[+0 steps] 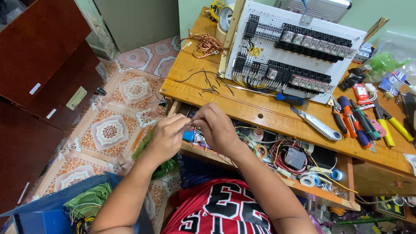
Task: Preparing and connecting electrical wires to a control panel with relays and circuit breakers.
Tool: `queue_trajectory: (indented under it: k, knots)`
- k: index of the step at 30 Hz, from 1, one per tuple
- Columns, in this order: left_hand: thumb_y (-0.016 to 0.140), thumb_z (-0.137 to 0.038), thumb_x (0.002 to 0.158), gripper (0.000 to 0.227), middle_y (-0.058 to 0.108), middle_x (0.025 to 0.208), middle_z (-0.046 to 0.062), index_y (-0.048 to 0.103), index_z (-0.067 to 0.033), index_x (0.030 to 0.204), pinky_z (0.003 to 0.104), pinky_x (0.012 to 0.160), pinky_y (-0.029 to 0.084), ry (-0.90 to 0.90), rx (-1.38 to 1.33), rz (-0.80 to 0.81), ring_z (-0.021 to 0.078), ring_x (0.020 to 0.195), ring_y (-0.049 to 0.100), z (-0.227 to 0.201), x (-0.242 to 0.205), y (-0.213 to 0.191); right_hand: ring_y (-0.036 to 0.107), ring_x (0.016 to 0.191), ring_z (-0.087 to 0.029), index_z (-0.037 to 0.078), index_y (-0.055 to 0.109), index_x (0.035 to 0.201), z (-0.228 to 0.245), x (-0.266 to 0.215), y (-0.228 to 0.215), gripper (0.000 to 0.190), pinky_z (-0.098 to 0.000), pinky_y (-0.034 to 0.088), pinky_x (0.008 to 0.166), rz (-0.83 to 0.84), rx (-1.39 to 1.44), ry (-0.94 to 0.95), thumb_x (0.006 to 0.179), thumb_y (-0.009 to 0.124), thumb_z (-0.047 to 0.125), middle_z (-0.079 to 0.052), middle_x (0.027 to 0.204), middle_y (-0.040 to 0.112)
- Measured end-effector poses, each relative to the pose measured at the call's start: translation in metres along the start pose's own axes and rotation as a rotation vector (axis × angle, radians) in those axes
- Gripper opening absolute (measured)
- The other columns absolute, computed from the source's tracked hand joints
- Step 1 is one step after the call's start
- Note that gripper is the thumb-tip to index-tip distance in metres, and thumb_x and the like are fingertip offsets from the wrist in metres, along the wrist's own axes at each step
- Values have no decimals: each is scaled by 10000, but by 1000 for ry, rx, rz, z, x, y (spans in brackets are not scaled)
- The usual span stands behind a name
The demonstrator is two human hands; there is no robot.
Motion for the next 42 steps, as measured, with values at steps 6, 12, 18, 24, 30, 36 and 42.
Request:
queue_trajectory:
  k: [6, 12, 18, 24, 30, 36, 42]
  knots:
    - [510, 61, 999, 247, 659, 730, 105, 710, -18, 876, 369, 627, 534, -4, -9, -49, 307, 663, 657, -12, 2, 5, 648, 729, -304, 86, 640, 916, -14, 2, 0, 134, -390, 539, 689, -43, 217, 196, 1031, 622, 152, -83, 848, 630]
    - [444, 121, 915, 364, 557, 641, 31, 714, -112, 844, 353, 551, 542, 121, -64, -198, 300, 547, 593, -15, 0, 1, 636, 729, -69, 61, 631, 954, -61, -23, 39, 70, -207, 511, 686, -77, 853, 649, 1016, 629, 92, -11, 781, 674]
    - [448, 105, 888, 372, 555, 659, 51, 743, -122, 882, 403, 537, 521, 188, -2, -272, 328, 565, 600, -15, -10, 4, 706, 659, -117, 74, 593, 916, -65, -25, 55, 124, -193, 547, 601, -222, 1079, 760, 1032, 595, 120, -14, 771, 596]
    - [427, 113, 895, 399, 596, 681, 47, 752, -116, 872, 392, 569, 540, 248, -11, -367, 330, 557, 594, -18, -17, 6, 585, 569, -102, 77, 568, 925, -40, -4, 47, 163, -180, 451, 438, -285, 1114, 813, 1057, 570, 172, -32, 729, 523]
    - [417, 127, 898, 412, 570, 657, 56, 763, -97, 897, 395, 554, 531, 246, -61, -378, 330, 536, 586, -27, -18, 6, 605, 710, -105, 115, 576, 927, -63, -3, 49, 128, -183, 479, 598, -366, 1059, 800, 1038, 611, 169, 6, 805, 550]
    - [440, 117, 824, 413, 629, 733, 98, 774, -77, 973, 446, 591, 544, 269, -132, -284, 361, 607, 628, -20, -30, 18, 596, 694, -116, 89, 570, 916, -91, 0, 47, 149, -198, 481, 585, -406, 1020, 787, 1053, 591, 146, -6, 790, 521]
    - [431, 129, 829, 411, 654, 772, 159, 765, -38, 1001, 509, 570, 535, 285, -192, -224, 437, 633, 626, -27, -33, 20, 570, 667, -111, 64, 569, 910, -105, 5, 42, 165, -178, 456, 552, -459, 949, 787, 1066, 553, 117, -9, 775, 493]
Point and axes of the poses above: each hand's wrist, its own x-axis towards the middle knuckle, its own y-axis out of the palm, z = x × y, the point moved 9 cm from there along x, towards the middle knuckle
